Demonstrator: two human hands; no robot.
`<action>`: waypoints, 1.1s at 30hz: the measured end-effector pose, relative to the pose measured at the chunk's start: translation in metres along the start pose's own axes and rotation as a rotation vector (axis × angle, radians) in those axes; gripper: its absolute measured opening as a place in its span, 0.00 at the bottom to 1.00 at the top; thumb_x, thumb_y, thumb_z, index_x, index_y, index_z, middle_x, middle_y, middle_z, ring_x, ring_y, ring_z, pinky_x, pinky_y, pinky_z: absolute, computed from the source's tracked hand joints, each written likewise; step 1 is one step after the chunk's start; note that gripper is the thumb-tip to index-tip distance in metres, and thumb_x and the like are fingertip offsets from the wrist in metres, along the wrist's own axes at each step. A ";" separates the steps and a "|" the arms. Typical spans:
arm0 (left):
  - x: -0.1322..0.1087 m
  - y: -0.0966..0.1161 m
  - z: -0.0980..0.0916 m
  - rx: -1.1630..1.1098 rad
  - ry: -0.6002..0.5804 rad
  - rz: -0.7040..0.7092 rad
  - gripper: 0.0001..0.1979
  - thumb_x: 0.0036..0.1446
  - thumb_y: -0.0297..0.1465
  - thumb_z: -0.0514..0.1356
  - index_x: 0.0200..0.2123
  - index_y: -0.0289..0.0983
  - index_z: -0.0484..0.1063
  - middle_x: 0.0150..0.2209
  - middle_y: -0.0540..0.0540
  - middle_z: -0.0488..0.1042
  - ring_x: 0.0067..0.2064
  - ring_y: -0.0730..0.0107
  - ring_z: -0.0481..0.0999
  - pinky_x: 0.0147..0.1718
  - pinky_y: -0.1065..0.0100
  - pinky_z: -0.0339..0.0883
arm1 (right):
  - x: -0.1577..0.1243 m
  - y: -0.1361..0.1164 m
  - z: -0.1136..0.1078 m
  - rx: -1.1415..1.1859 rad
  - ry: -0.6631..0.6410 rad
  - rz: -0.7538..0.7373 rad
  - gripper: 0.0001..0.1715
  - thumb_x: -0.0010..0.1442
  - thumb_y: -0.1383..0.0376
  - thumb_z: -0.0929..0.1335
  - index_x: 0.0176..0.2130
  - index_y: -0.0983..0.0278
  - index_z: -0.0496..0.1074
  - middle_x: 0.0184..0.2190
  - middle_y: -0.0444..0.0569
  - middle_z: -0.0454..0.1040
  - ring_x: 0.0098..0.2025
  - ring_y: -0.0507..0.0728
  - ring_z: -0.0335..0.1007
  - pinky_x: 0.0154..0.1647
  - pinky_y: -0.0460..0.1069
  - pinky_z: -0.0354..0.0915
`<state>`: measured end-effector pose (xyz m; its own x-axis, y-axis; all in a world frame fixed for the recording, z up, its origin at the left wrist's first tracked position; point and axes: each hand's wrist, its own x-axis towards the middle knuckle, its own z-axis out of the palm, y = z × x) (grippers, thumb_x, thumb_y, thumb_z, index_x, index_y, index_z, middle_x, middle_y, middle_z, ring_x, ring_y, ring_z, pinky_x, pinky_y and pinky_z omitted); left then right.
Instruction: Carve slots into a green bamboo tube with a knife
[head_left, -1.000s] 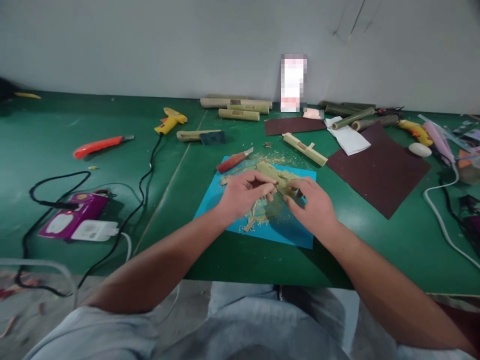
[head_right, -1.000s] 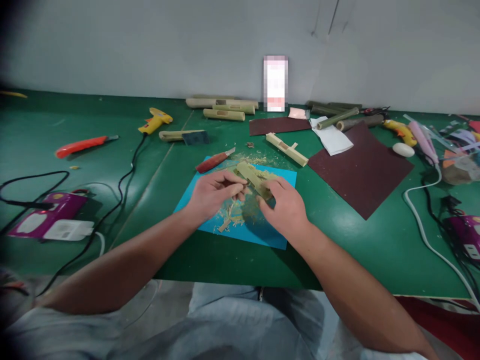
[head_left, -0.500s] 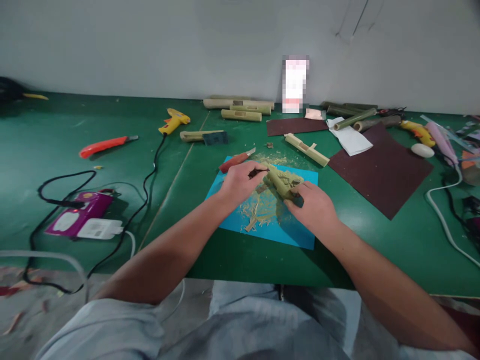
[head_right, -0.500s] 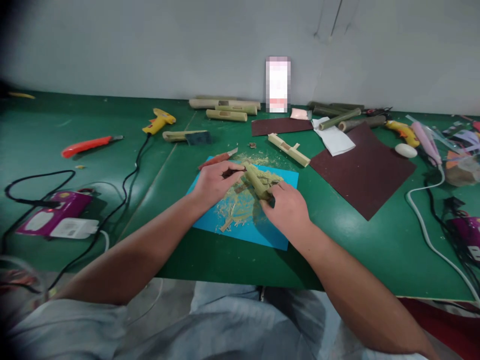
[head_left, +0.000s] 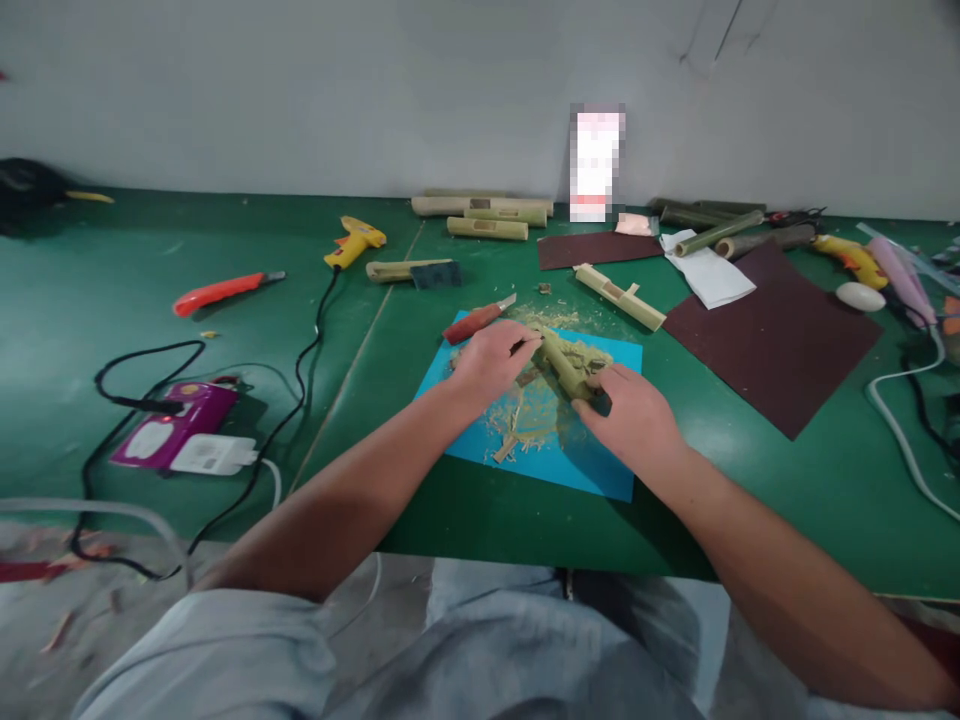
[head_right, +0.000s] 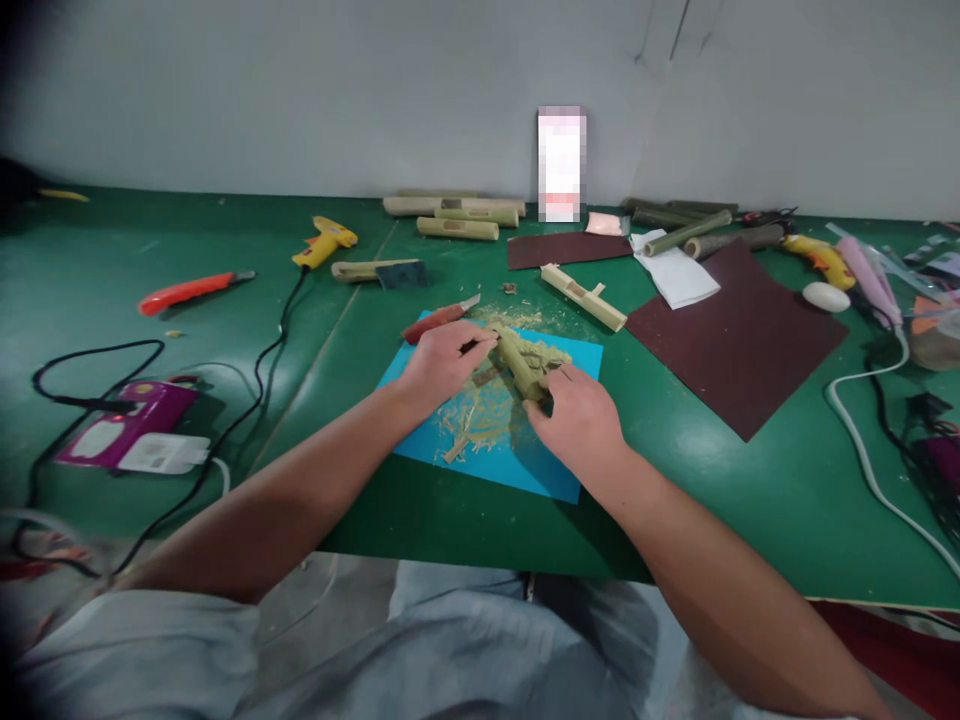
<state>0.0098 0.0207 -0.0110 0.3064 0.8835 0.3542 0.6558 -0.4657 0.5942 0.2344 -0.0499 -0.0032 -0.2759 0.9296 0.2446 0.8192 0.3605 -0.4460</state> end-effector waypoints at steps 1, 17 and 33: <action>-0.002 0.003 0.001 0.015 -0.019 0.024 0.10 0.65 0.34 0.57 0.37 0.39 0.78 0.39 0.45 0.80 0.43 0.63 0.79 0.47 0.61 0.71 | 0.000 0.000 0.000 0.005 0.004 -0.002 0.05 0.60 0.61 0.69 0.35 0.61 0.72 0.36 0.51 0.75 0.43 0.62 0.71 0.40 0.54 0.65; 0.004 0.005 -0.003 0.142 -0.067 0.099 0.13 0.68 0.34 0.55 0.49 0.39 0.76 0.46 0.43 0.79 0.49 0.62 0.77 0.52 0.61 0.70 | -0.001 -0.002 -0.002 0.019 0.018 -0.003 0.05 0.59 0.62 0.69 0.35 0.61 0.72 0.37 0.52 0.75 0.44 0.62 0.72 0.42 0.55 0.66; -0.003 0.010 0.006 0.087 -0.046 0.121 0.14 0.67 0.34 0.53 0.38 0.37 0.78 0.37 0.41 0.77 0.43 0.58 0.77 0.46 0.58 0.71 | -0.001 -0.001 0.002 0.010 0.015 0.014 0.05 0.59 0.61 0.70 0.34 0.61 0.72 0.36 0.51 0.75 0.43 0.62 0.71 0.42 0.55 0.66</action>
<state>0.0195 0.0132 -0.0103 0.4165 0.8235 0.3852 0.6690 -0.5645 0.4835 0.2329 -0.0509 -0.0043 -0.2569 0.9331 0.2516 0.8177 0.3486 -0.4580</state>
